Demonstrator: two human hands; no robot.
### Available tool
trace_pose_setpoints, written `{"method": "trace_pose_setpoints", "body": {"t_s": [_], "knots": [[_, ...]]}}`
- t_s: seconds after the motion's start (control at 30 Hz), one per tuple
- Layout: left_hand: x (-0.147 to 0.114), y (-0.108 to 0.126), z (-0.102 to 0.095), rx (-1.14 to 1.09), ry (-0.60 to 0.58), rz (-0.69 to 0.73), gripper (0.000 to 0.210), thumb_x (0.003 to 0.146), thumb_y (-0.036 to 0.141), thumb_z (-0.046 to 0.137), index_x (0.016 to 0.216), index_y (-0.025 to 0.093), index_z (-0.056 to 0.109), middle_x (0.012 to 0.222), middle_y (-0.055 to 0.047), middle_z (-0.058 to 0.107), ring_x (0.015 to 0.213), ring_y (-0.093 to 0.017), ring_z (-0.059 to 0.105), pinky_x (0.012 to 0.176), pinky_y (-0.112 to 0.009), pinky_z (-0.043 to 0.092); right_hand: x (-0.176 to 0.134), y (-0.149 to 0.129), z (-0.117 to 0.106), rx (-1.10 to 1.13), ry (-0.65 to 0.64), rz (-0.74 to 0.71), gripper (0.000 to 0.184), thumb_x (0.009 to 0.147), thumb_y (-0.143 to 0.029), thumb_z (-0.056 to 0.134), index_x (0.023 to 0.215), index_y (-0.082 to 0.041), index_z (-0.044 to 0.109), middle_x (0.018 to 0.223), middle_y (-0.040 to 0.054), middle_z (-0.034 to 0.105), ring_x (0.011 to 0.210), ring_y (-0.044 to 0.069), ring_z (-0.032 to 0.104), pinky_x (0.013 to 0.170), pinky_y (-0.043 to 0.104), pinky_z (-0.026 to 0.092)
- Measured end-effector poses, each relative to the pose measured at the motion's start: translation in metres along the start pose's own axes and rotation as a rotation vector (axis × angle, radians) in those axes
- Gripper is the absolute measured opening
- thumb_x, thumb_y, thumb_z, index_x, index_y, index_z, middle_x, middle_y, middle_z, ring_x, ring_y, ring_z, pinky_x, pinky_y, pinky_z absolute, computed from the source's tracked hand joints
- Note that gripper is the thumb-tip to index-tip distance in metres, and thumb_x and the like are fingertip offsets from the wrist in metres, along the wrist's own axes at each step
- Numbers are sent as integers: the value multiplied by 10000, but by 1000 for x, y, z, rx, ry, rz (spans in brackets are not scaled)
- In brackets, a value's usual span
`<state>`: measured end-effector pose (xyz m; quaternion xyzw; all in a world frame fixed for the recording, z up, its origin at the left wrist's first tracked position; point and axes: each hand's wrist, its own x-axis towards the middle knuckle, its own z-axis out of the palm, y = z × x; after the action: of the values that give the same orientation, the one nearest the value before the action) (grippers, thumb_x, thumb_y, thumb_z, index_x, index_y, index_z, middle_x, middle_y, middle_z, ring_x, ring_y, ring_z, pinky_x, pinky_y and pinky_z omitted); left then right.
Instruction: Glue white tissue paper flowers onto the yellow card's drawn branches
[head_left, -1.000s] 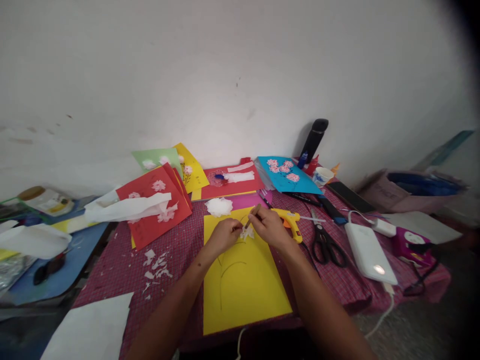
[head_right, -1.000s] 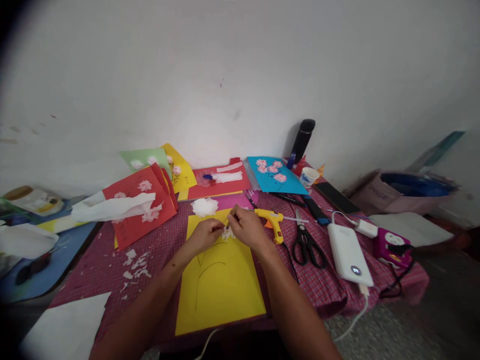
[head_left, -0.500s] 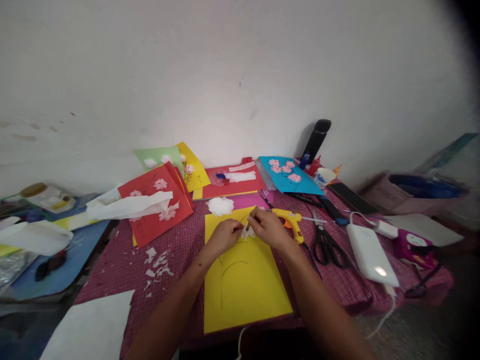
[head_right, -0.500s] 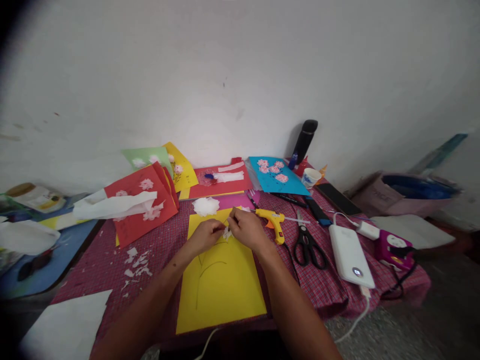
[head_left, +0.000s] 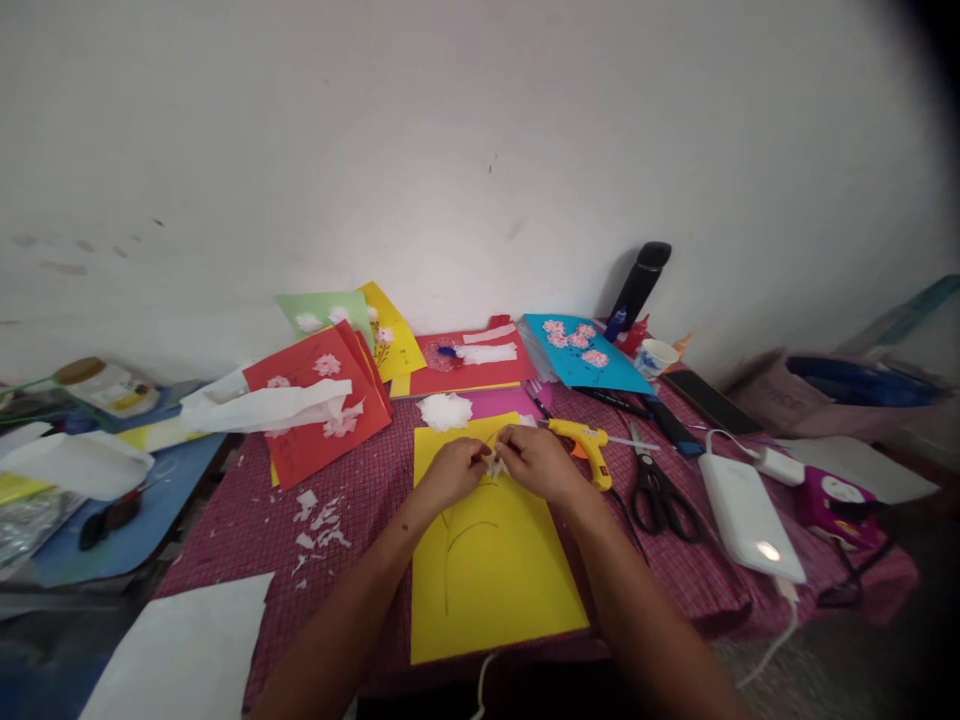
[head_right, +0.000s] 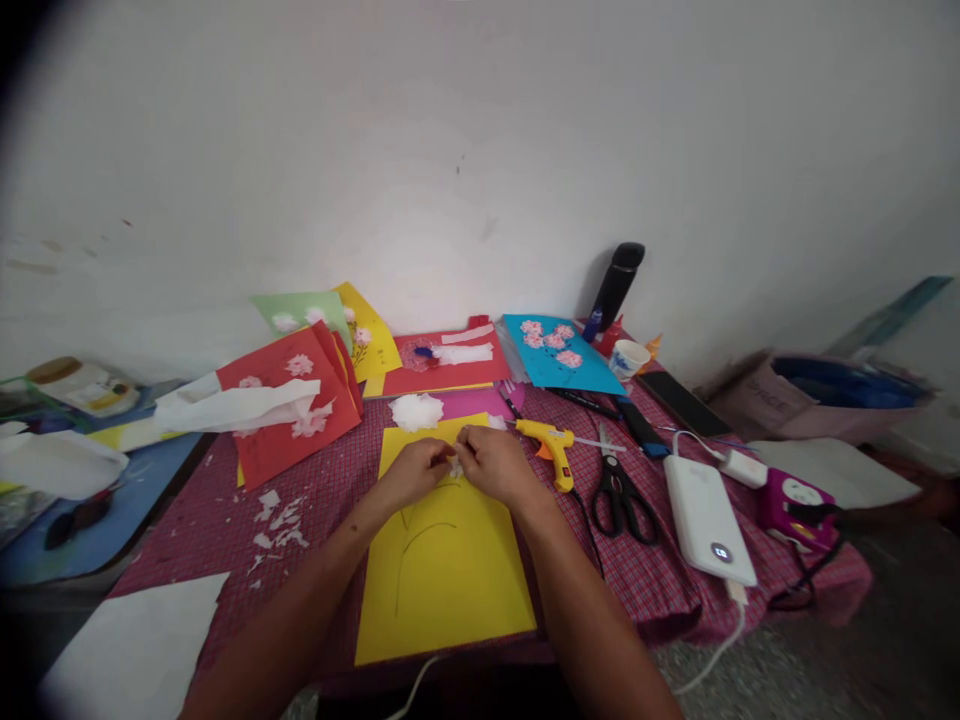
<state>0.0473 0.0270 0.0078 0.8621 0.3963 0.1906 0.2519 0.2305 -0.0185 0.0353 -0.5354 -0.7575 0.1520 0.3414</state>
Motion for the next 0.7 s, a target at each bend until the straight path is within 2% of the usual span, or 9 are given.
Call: {"method": "trace_pose_setpoints", "body": {"t_s": [0.17,0.43,0.53,0.7], "knots": [[-1,0,0,-11,6,-13,223,798,140,522,938,169,693,948,-70,708,852,-192,642,769,-287,465,1,0,1,-41,-11,-4,113,879,-190,542,812,-206,631,784,42,696,695,159,613,647,253,403],[-4,4,-4,-30,-18,-28,296,786,146,525,1038,171,677,932,-58,705,827,-186,637,734,-272,467,1,-1,-2,13,137,57,183,876,-215,528,700,-206,578,644,4,626,581,139,557,581,245,377],[-4,6,-5,-39,3,-21,333,778,110,502,1057,179,670,945,-50,702,826,-174,631,735,-263,463,1,-1,-3,87,234,80,179,874,-255,534,709,-202,579,636,-4,617,573,138,554,581,244,389],[-4,0,-3,-51,139,-45,356,762,44,453,1022,170,662,965,-52,692,874,-168,622,791,-271,470,2,4,-3,180,436,207,213,880,-330,533,742,-187,612,653,-3,614,577,143,550,549,237,391]]}}
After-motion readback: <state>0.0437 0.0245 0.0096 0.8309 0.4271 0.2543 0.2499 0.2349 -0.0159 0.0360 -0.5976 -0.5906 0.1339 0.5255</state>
